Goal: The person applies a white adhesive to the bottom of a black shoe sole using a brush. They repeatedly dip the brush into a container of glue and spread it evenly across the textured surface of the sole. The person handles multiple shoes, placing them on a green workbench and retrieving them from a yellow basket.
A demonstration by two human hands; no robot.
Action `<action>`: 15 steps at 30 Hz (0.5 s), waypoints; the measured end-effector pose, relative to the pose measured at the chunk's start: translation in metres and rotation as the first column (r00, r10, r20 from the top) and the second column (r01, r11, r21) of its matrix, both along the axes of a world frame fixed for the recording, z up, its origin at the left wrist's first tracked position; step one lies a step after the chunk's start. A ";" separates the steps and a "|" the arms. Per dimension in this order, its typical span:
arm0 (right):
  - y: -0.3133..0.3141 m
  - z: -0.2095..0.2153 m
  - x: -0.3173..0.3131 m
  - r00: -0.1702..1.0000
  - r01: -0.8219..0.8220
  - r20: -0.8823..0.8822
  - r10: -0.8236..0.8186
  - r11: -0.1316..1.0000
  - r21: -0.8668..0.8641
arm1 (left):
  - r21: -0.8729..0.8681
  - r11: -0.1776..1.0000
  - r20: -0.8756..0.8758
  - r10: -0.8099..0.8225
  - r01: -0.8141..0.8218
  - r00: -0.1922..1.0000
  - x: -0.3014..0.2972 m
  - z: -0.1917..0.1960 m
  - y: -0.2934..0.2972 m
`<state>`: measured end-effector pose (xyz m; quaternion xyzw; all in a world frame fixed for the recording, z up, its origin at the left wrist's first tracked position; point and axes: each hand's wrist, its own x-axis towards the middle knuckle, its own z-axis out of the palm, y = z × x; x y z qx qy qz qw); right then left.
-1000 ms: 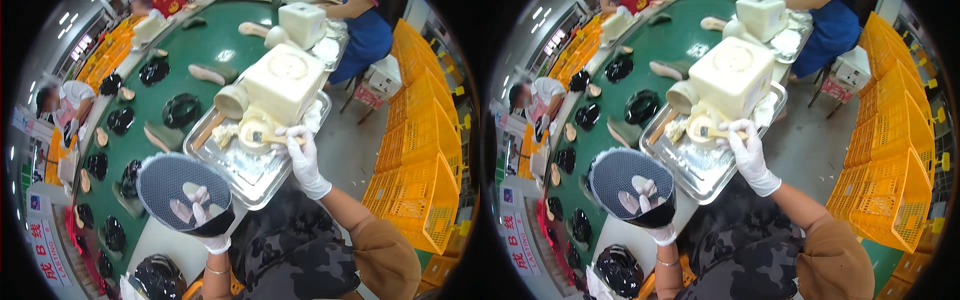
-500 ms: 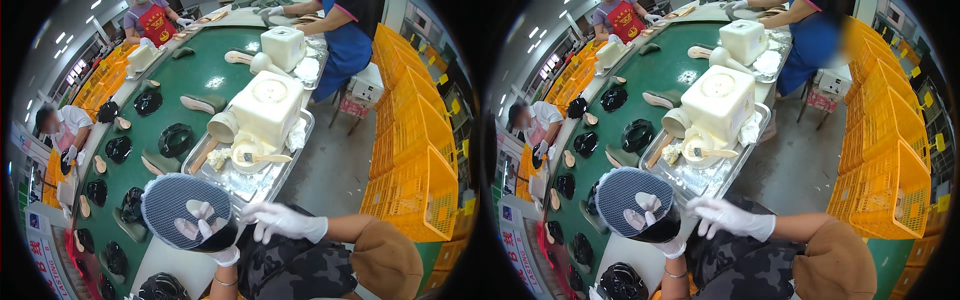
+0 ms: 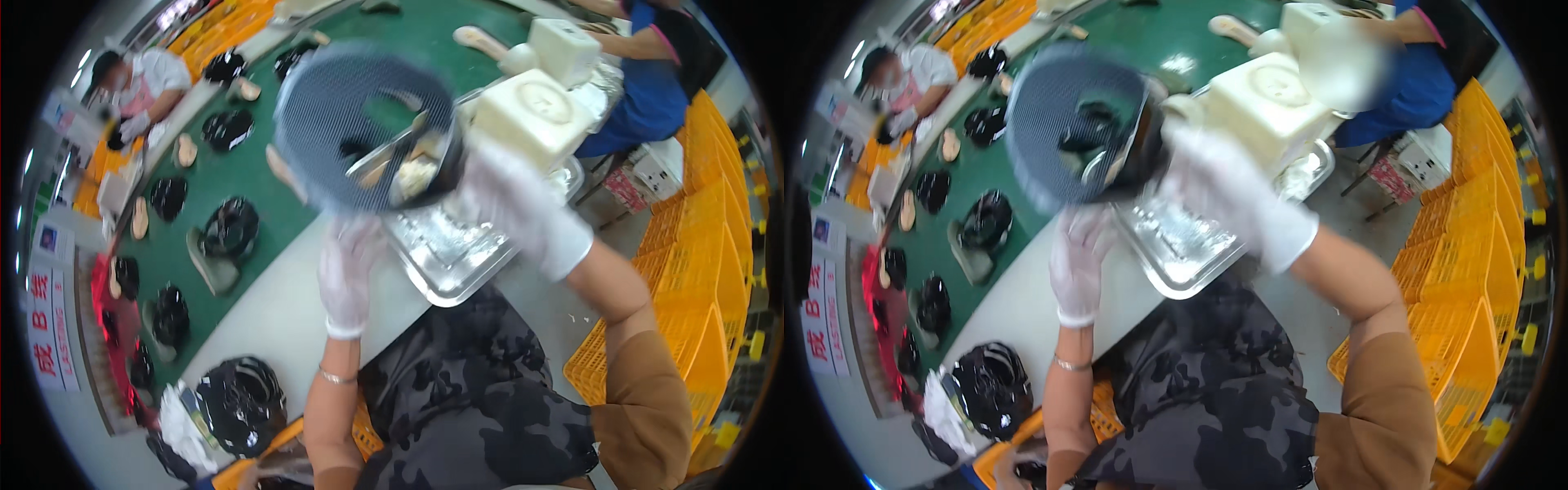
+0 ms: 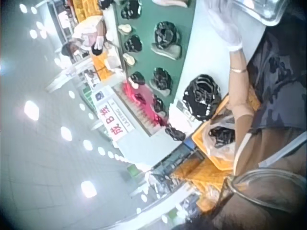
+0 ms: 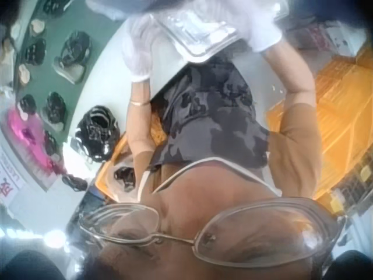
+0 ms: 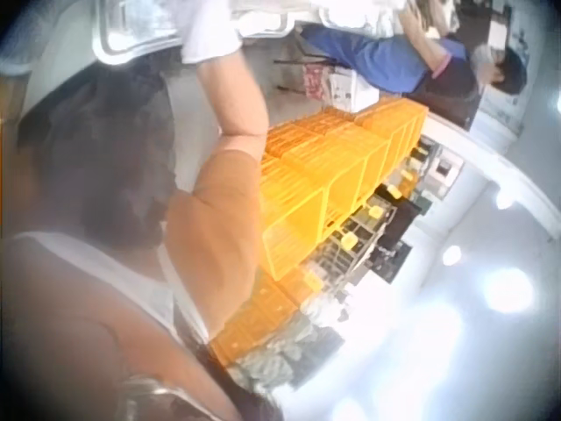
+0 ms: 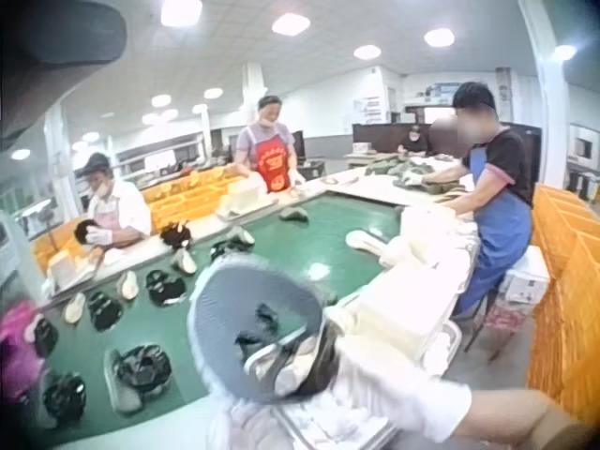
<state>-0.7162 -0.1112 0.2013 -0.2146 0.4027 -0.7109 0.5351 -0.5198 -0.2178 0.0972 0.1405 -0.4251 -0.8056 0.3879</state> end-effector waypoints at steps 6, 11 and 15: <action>-0.097 0.009 -0.100 0.875 0.230 -0.448 -0.183 0.972 0.052 | 0.298 0.951 -0.179 -0.028 0.082 0.983 0.010 -0.022 -0.023; -0.164 0.006 -0.152 0.516 0.349 -0.851 -0.094 0.931 0.109 | 0.405 0.914 -0.148 0.022 0.040 0.989 0.013 -0.032 -0.036; -0.202 -0.006 -0.186 0.226 0.321 -0.963 0.144 0.923 0.214 | 0.354 0.935 -0.021 0.022 -0.013 1.000 0.011 -0.036 -0.037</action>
